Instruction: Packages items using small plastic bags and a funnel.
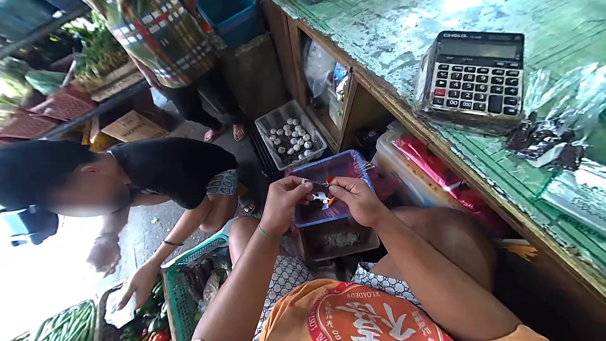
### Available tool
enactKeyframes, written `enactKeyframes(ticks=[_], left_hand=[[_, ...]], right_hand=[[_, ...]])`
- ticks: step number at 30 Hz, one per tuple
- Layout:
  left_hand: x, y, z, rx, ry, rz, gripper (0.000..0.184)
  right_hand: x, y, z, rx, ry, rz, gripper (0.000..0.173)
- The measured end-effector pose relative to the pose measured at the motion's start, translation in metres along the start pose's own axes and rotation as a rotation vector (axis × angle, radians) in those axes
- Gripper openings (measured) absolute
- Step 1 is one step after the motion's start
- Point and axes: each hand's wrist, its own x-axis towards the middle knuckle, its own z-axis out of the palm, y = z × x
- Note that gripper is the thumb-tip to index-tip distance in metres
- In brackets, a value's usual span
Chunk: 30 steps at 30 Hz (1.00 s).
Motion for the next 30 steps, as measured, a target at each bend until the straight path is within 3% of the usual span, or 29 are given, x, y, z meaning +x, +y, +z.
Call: enactKeyframes(ticks=[2, 6, 8, 12, 15, 20, 23, 26, 28, 30], left_hand=[[0.001, 0.001, 0.0, 0.071, -0.025, -0.048, 0.01], [0.007, -0.002, -0.001, 0.009, 0.018, -0.11, 0.014], [0.009, -0.005, -0.004, -0.036, 0.021, -0.121, 0.017], [0.007, -0.008, -0.001, -0.148, 0.015, -0.074, 0.019], [0.006, -0.013, 0.014, -0.261, 0.181, -0.003, 0.016], [0.015, -0.021, 0.032, -0.48, 0.336, -0.063, 0.021], [0.016, -0.038, 0.03, -0.438, 0.247, -0.017, 0.035], [0.0, -0.076, 0.033, -0.105, -0.054, 0.008, 0.04], [-0.019, -0.092, 0.05, -0.001, -0.132, -0.091, 0.031], [-0.027, -0.098, 0.054, -0.028, -0.068, -0.143, 0.012]], right_hand=[[0.0, 0.002, -0.001, 0.007, -0.009, 0.011, 0.028], [-0.002, -0.004, -0.002, -0.369, -0.074, -0.016, 0.032], [-0.003, -0.005, 0.001, -0.399, -0.085, -0.018, 0.033], [-0.002, -0.004, -0.001, -0.127, -0.065, -0.015, 0.027], [0.001, 0.0, 0.001, 0.05, -0.036, -0.031, 0.023], [0.003, 0.004, 0.002, 0.127, -0.025, 0.001, 0.021], [0.002, 0.009, 0.002, 0.333, 0.038, 0.102, 0.019], [0.007, 0.011, -0.002, 0.57, 0.134, 0.196, 0.02], [0.009, 0.013, -0.003, 0.643, 0.181, 0.242, 0.021], [0.01, 0.014, -0.003, 0.694, 0.206, 0.29, 0.022]])
